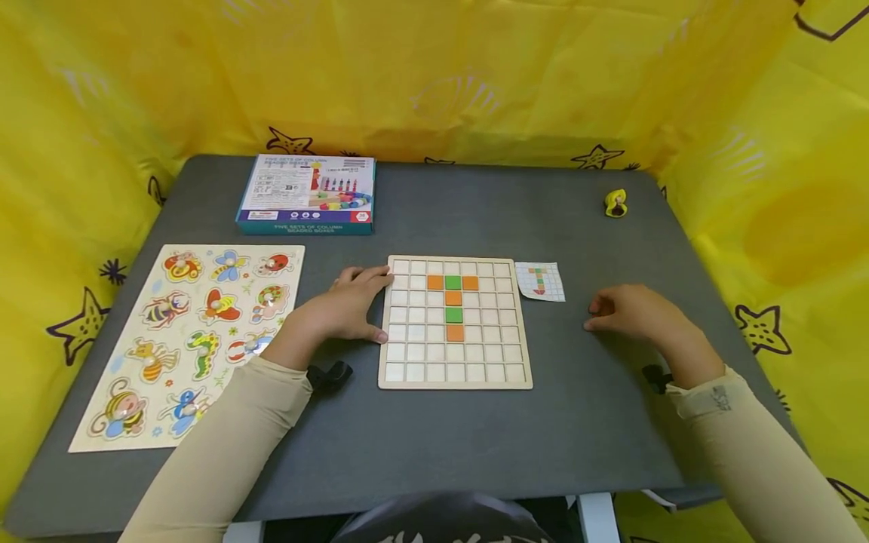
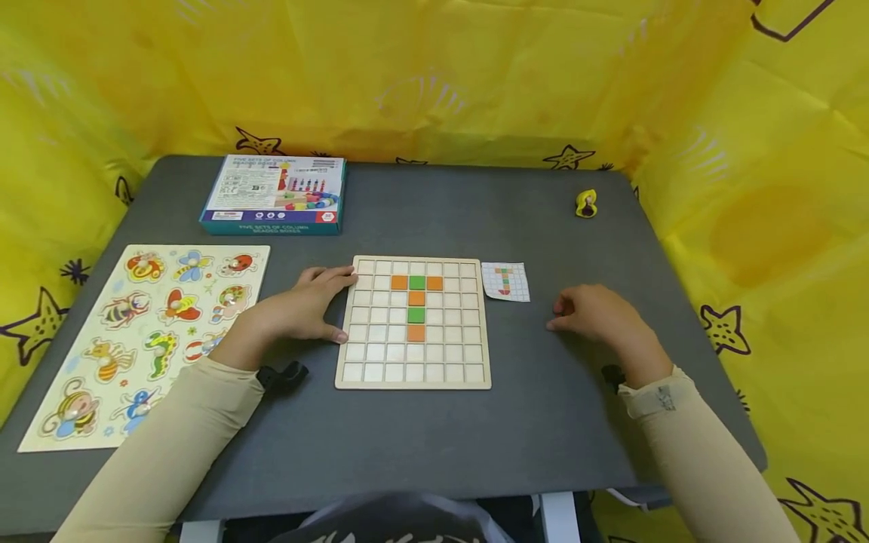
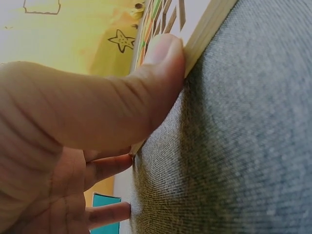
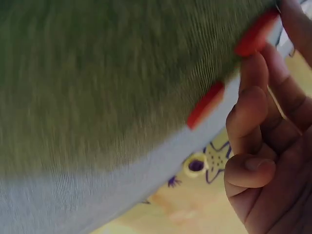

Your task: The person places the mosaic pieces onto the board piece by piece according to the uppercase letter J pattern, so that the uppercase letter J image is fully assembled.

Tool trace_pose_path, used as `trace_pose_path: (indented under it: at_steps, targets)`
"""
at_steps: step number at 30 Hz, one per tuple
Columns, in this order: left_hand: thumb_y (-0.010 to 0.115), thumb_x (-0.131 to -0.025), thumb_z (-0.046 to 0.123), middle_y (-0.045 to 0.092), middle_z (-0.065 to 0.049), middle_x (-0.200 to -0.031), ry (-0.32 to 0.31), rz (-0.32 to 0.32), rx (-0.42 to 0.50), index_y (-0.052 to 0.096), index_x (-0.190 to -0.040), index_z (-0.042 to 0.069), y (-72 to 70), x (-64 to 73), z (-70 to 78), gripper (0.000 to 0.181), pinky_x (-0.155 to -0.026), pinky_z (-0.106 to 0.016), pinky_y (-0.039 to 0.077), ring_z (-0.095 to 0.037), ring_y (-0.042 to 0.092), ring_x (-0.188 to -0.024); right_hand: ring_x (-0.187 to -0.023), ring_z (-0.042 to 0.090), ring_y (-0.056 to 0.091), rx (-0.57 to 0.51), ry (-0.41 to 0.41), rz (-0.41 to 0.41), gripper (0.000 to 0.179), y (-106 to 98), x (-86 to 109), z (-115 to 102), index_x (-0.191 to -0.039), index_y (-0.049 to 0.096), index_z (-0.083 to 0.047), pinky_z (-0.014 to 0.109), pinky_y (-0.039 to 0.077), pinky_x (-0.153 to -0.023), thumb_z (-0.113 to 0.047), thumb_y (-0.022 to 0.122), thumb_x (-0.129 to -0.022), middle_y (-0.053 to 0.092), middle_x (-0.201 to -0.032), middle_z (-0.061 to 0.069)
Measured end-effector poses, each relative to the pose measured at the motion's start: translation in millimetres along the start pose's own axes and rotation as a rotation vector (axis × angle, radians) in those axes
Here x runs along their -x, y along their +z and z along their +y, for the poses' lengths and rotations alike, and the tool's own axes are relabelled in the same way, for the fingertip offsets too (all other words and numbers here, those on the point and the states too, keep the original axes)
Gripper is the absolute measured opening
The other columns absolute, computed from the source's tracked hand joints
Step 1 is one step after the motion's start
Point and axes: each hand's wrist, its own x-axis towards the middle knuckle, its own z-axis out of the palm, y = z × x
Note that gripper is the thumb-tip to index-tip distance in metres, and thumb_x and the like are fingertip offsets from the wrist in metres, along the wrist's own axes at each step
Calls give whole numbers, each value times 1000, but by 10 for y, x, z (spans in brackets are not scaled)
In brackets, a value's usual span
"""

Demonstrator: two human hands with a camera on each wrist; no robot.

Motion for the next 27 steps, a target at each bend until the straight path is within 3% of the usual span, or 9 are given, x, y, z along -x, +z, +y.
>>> trace_pose_path:
  at_steps: [3,6,9,14,20,23,27]
  targets:
    - [86,-75,37,17,-7,-161,8,-5,6,30,-154,8,10,-15,10,102,-107,-61,24,-40,13,-140,-69,18,52,14,38,8,38,16,8,-22,-88,65,-13,37,42,-62,-49,77,-81,60,-76,-4]
    - [86,-74,36,17,-8,-161,3,-4,8,30,-154,7,4,-3,0,102,-107,-62,24,-41,12,-141,-71,19,54,17,50,-13,47,0,21,-34,-96,65,-11,39,44,-66,-52,79,-77,61,-79,-3]
    - [87,-74,34,18,-9,-161,4,3,12,30,-154,6,-10,12,-8,102,-107,-62,23,-42,12,-140,-74,19,56,12,17,-33,39,-30,41,-7,-101,66,-9,42,46,-70,-37,82,-79,63,-81,-3]
    - [87,-74,35,18,-9,-161,9,-2,11,30,-154,6,-8,-4,-9,102,-107,-62,23,-42,12,-140,-75,18,58,-3,-65,-15,19,-13,52,43,-98,68,-9,43,47,-71,-14,78,-82,66,-83,-4]
    - [85,-75,39,16,-8,-161,-5,-20,3,28,-155,8,-5,-23,-3,103,-108,-63,21,-41,10,-141,-89,25,61,-25,-150,11,23,23,-10,-13,-104,72,-7,48,47,-83,-3,75,-82,69,-99,3]
    - [85,-75,38,15,-8,-161,-11,-24,4,28,-155,8,-11,-19,2,103,-108,-63,20,-41,10,-142,-92,26,60,-14,-137,24,26,14,-29,-53,-106,71,-6,49,47,-84,-11,78,-82,68,-101,5]
    - [85,-75,38,16,-8,-161,-11,-22,2,28,-155,8,-23,-5,6,102,-108,-63,20,-41,10,-141,-78,22,57,15,-14,38,37,-4,-16,-85,-96,68,-9,42,46,-72,-38,82,-79,64,-86,2]
